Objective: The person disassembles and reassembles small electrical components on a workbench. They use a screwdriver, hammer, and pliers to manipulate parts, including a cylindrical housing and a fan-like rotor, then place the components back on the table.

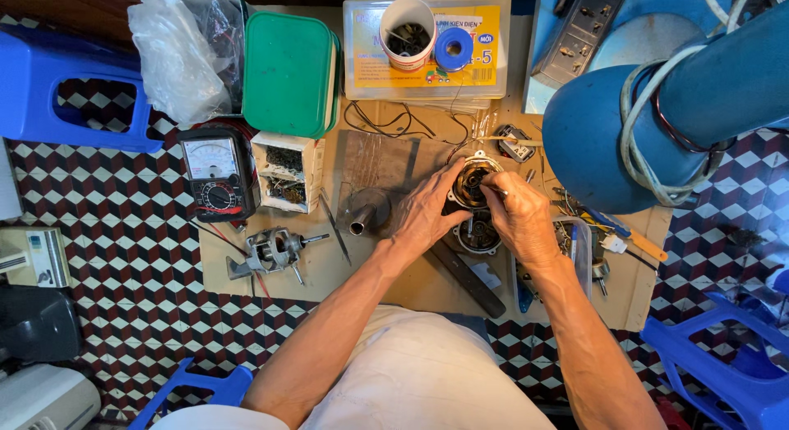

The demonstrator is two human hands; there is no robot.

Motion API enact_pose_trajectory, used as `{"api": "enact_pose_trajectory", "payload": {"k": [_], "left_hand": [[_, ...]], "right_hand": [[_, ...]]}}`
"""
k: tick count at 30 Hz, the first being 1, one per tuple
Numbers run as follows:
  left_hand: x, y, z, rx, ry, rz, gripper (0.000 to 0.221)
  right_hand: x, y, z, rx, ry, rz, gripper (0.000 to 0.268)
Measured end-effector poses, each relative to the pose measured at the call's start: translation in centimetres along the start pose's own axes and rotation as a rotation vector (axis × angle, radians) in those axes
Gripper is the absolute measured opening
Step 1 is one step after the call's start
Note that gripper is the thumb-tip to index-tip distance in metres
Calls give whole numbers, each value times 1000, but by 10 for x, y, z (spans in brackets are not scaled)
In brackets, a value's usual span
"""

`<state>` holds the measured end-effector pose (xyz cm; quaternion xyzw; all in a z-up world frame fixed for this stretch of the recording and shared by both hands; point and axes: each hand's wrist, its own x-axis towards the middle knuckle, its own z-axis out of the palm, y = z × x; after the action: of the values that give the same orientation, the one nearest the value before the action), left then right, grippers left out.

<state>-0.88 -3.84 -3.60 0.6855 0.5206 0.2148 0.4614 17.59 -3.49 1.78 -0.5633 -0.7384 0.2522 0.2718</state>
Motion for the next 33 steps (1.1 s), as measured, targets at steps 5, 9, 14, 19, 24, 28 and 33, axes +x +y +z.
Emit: {"api": "enact_pose_trajectory", "payload": {"k": [5, 9, 14, 19, 24, 28, 33], "left_hand": [[1, -2, 4, 9, 10, 2, 97], [0, -4, 5, 27, 26, -1, 93], [-1, -3, 6, 47, 63, 9, 86], [1, 0, 5, 83, 77, -6, 85], [0, 3, 3, 57, 89, -1, 84], [-1, 2, 2, 68, 123, 49, 83], [0, 1, 2, 74, 94, 25, 85]], "right_hand": [[2, 0, 2, -11, 1, 20, 15], [2, -2, 4, 22, 30, 29, 14], [0, -7, 8, 41, 88, 96, 13], [0, -9, 11, 26, 115, 102, 12], [-1, -8, 11, 41, 105, 114, 11], [-1, -7, 12, 40, 108, 111, 11], [-1, -7, 10, 8, 87, 113, 10]]}}
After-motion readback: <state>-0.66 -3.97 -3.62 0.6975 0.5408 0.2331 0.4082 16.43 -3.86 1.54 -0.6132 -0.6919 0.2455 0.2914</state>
